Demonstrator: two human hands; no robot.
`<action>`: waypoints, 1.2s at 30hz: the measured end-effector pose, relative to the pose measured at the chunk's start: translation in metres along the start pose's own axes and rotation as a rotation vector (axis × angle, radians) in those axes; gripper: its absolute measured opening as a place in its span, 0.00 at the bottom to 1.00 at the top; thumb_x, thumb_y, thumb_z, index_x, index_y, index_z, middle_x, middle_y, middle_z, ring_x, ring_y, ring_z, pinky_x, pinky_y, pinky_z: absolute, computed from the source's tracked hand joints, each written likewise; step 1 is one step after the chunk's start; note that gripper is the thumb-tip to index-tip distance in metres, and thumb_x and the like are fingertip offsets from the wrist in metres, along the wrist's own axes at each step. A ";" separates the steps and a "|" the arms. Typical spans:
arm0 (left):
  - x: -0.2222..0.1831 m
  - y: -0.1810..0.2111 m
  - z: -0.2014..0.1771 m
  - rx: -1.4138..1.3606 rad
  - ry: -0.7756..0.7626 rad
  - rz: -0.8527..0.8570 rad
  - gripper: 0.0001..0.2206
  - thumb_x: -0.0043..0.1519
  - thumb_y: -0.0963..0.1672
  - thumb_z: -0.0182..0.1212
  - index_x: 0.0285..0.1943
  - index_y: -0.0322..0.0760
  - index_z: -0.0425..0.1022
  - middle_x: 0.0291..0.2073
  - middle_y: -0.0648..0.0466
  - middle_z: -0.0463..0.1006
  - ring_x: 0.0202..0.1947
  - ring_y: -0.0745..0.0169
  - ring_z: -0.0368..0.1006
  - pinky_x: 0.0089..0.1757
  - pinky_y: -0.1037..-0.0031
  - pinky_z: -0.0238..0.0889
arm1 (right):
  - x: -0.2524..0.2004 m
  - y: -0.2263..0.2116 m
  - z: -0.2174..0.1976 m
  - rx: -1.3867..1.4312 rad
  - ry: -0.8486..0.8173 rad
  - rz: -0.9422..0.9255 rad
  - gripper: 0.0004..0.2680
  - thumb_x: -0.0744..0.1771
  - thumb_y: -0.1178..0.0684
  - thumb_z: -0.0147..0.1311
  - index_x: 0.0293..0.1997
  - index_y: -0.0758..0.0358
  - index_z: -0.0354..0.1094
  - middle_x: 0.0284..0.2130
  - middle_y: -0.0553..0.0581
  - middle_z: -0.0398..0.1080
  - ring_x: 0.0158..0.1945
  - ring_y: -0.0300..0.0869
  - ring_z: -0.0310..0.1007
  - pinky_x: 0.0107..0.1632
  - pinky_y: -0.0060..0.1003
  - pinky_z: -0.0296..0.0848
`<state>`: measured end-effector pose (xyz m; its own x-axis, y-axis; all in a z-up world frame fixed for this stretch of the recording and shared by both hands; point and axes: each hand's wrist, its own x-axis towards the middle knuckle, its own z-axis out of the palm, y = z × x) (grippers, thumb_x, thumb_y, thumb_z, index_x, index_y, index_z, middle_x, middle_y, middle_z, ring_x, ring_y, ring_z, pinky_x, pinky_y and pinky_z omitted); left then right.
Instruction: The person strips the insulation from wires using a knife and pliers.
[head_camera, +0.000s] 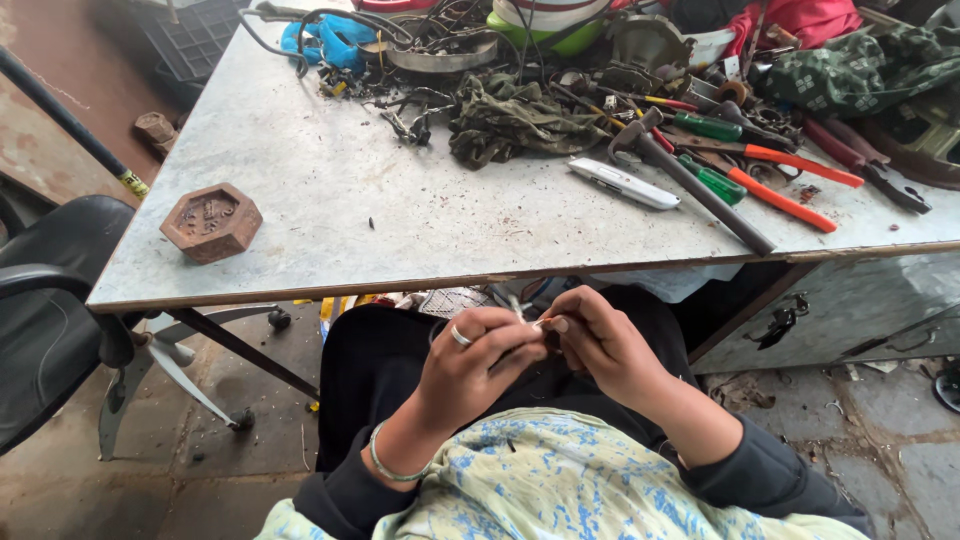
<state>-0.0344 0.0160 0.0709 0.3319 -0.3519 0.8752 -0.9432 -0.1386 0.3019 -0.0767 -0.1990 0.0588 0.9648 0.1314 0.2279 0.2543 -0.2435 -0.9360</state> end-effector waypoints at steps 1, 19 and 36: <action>0.000 -0.001 0.001 -0.025 0.005 -0.030 0.14 0.58 0.42 0.76 0.50 0.38 0.77 0.40 0.52 0.78 0.39 0.59 0.77 0.42 0.72 0.72 | -0.001 -0.001 0.000 -0.010 -0.001 0.020 0.05 0.72 0.57 0.46 0.49 0.64 0.67 0.25 0.53 0.70 0.25 0.32 0.64 0.28 0.28 0.64; -0.006 0.000 -0.002 -0.516 -0.384 -0.569 0.15 0.59 0.39 0.67 0.53 0.28 0.71 0.37 0.52 0.75 0.35 0.67 0.71 0.39 0.76 0.68 | 0.001 -0.031 0.000 -0.480 0.134 -0.408 0.06 0.66 0.63 0.55 0.46 0.63 0.68 0.39 0.57 0.71 0.34 0.47 0.78 0.35 0.36 0.75; -0.014 -0.012 0.004 -0.258 0.013 -0.322 0.06 0.63 0.42 0.72 0.44 0.37 0.80 0.29 0.56 0.80 0.26 0.72 0.73 0.29 0.80 0.65 | 0.002 -0.039 -0.001 -0.546 0.046 -0.410 0.05 0.65 0.60 0.60 0.43 0.61 0.72 0.33 0.55 0.71 0.30 0.48 0.76 0.32 0.39 0.73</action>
<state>-0.0277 0.0192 0.0532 0.6120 -0.3165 0.7248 -0.7645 -0.0022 0.6446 -0.0848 -0.1904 0.0963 0.7824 0.2783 0.5572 0.5854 -0.6340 -0.5053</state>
